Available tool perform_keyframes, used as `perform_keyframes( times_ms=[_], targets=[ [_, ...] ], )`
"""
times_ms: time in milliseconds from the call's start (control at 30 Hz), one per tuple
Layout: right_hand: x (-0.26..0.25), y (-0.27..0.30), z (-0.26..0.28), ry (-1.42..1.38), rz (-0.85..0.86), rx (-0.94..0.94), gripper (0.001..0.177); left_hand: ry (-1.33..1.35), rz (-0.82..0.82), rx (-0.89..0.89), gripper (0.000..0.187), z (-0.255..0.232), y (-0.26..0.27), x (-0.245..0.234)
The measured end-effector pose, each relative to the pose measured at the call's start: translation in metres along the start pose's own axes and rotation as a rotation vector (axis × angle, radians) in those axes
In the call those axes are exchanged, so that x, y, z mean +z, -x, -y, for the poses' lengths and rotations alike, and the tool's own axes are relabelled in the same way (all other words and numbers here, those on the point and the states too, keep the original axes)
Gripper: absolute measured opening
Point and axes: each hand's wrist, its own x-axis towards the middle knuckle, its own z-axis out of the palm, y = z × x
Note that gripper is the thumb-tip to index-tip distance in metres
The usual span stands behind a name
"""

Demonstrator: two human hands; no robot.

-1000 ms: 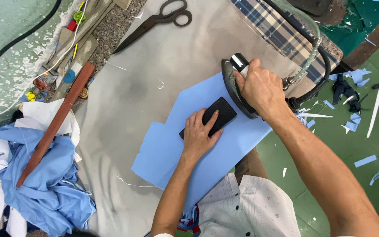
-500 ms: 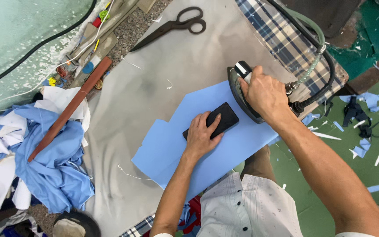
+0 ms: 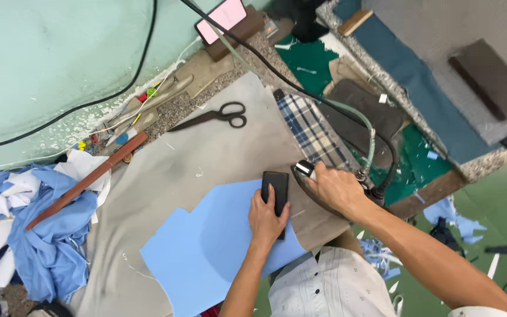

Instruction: The person irons a light blue fabric piece on a work table using a steam iron and a black pressing block. After ironing, the person uses large scissors to trim the edges of the fabric.

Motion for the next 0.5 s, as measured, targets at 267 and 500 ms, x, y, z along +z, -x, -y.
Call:
perform_keyframes(
  times_ms=[267, 500],
  targets=[
    [-0.041, -0.058, -0.119, 0.013, -0.073, 0.294, 0.063, -0.138, -0.176, -0.296, 0.063, -0.045, -0.054, 0.051],
    [-0.018, -0.127, -0.2, -0.108, -0.164, 0.189, 0.071, -0.188, -0.162, -0.367, 0.067, -0.053, -0.057, 0.052]
  ],
)
